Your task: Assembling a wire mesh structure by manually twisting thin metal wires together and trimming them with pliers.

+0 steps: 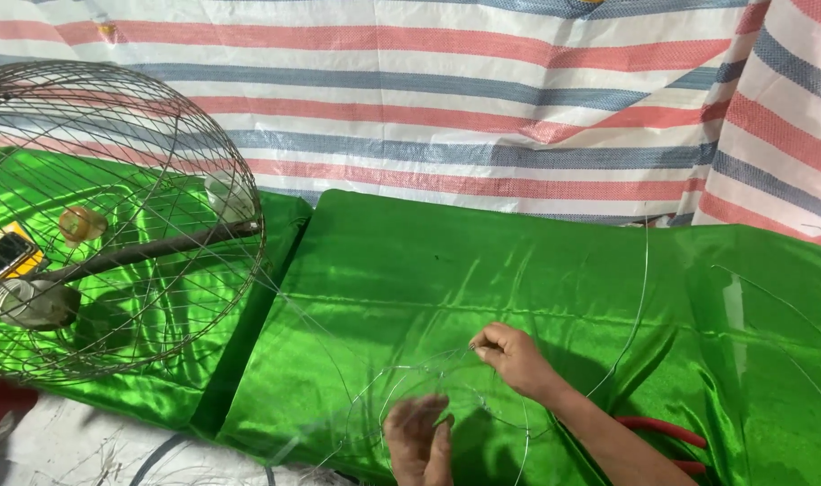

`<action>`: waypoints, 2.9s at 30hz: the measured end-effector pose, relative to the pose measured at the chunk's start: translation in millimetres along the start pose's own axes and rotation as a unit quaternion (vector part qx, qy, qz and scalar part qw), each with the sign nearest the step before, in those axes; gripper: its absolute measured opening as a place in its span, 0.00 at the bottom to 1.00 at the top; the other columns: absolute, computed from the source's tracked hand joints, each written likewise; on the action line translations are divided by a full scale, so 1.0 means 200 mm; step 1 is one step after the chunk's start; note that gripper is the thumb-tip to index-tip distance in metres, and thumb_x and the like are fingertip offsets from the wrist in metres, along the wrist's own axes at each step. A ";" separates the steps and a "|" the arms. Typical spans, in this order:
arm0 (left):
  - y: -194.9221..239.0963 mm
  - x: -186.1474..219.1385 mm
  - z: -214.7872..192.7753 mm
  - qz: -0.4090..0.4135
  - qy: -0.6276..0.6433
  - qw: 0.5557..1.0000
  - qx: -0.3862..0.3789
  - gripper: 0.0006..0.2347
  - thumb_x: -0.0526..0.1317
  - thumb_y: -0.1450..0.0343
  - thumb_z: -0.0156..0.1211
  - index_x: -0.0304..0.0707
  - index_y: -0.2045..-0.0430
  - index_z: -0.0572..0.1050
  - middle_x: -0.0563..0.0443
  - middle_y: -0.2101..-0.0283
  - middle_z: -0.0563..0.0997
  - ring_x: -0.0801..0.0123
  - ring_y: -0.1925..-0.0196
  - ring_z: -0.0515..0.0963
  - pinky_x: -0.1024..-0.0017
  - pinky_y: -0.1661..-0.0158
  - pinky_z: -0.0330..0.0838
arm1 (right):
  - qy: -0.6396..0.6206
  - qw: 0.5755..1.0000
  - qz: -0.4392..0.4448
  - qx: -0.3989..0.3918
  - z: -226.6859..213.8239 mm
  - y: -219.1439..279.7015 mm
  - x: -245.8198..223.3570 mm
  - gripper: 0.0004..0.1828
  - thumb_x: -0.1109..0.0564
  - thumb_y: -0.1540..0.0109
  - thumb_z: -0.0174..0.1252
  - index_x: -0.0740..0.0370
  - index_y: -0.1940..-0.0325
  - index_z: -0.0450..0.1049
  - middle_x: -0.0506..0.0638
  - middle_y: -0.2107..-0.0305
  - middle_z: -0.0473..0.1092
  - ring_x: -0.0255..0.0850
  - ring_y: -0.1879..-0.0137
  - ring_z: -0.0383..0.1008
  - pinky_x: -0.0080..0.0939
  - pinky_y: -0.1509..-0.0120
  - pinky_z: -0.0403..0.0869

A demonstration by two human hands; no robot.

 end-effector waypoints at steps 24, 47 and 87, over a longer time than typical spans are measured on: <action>-0.22 -0.33 0.17 -0.214 -0.061 0.972 0.076 0.09 0.38 0.31 0.65 0.27 0.72 0.76 0.34 0.73 0.85 0.55 0.73 0.86 0.62 0.73 0.85 | -0.083 0.992 -0.091 0.031 0.03 0.12 -0.15 0.06 0.65 0.37 0.56 0.61 0.67 0.76 0.48 0.70 0.70 0.36 0.64 0.70 0.34 0.60 0.74; -0.22 -0.42 0.12 -0.188 -0.046 0.979 0.064 0.10 0.42 0.25 0.58 0.36 0.75 0.76 0.51 0.80 0.74 0.71 0.80 0.71 0.75 0.81 0.68 | 0.002 0.954 -0.286 0.087 0.04 0.21 -0.34 0.07 0.69 0.39 0.56 0.67 0.61 0.79 0.48 0.73 0.69 0.36 0.68 0.71 0.29 0.69 0.76; -0.16 -0.34 0.22 -0.214 -0.107 0.971 0.001 0.11 0.37 0.25 0.50 0.30 0.70 0.81 0.39 0.67 0.85 0.59 0.64 0.86 0.66 0.62 0.86 | -0.239 0.970 0.046 -0.010 -0.01 0.11 -0.10 0.11 0.70 0.40 0.55 0.74 0.57 0.81 0.63 0.57 0.78 0.41 0.68 0.69 0.38 0.62 0.74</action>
Point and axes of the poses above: each hand's wrist, its own y-axis away from the middle knuckle, its own z-axis out of the palm, x = y × z, the point moved 7 cm from there along -y, towards the middle knuckle
